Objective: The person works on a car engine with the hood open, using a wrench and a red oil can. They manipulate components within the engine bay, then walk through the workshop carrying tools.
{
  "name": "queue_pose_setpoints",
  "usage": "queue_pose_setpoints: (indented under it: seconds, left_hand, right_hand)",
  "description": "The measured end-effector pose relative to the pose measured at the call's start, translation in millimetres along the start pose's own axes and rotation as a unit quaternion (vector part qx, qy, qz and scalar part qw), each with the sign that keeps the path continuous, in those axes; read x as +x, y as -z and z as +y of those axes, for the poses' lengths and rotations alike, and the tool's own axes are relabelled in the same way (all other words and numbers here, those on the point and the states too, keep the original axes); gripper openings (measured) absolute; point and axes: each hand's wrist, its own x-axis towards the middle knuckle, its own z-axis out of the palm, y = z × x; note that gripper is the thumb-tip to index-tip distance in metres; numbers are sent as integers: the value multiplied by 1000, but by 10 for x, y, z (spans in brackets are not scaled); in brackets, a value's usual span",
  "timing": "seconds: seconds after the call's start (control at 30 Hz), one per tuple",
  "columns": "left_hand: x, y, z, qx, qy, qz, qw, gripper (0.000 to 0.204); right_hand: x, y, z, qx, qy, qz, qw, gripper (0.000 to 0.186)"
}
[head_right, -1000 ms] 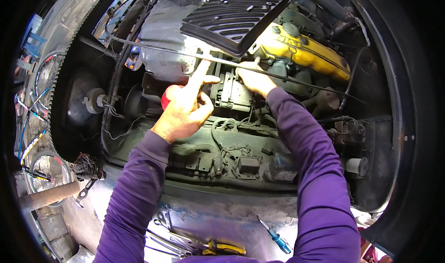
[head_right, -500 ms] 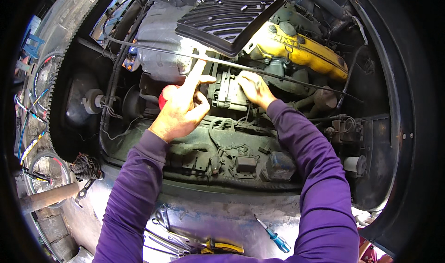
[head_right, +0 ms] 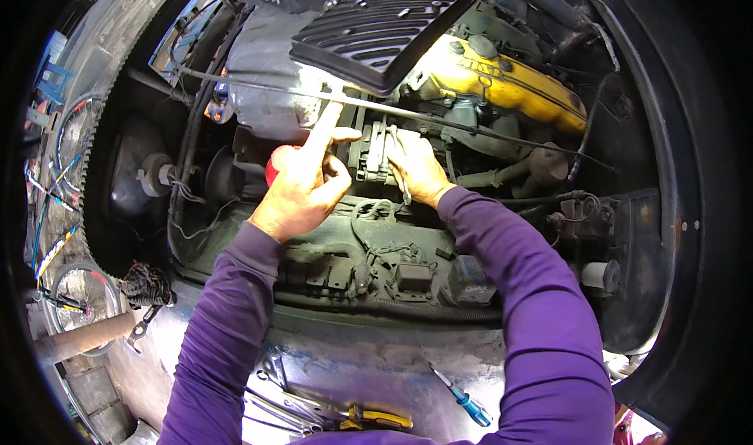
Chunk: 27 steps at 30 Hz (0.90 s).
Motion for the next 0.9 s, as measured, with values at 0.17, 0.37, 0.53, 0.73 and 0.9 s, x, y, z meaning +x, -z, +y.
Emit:
queue_pose_setpoints:
  seconds: [0.17, 0.37, 0.53, 0.73, 0.9]
  left_hand:
    - [6, 41, 24, 24, -14, 4, 1000, 17]
    - [27, 3, 16, -35, 2, 17, 999, 13]
    - [77, 2, 20, -37, -12, 63, 997, 21]
    - [75, -26, 43, -49, 20, 111, 992, 66]
    - [25, 13, 8, 17, -15, 48, 999, 14]
  right_hand:
    - [-71, 58, 34, 20, -97, -63, 993, 25]
    - [253, 223, 354, 370, -176, -80, 909, 12]
    - [751, 292, 668, 482, -380, -217, 759, 29]
    - [527, 297, 129, 0, 57, -218, 974, 25]
    - [269, 220, -58, 26, -36, -17, 999, 35]
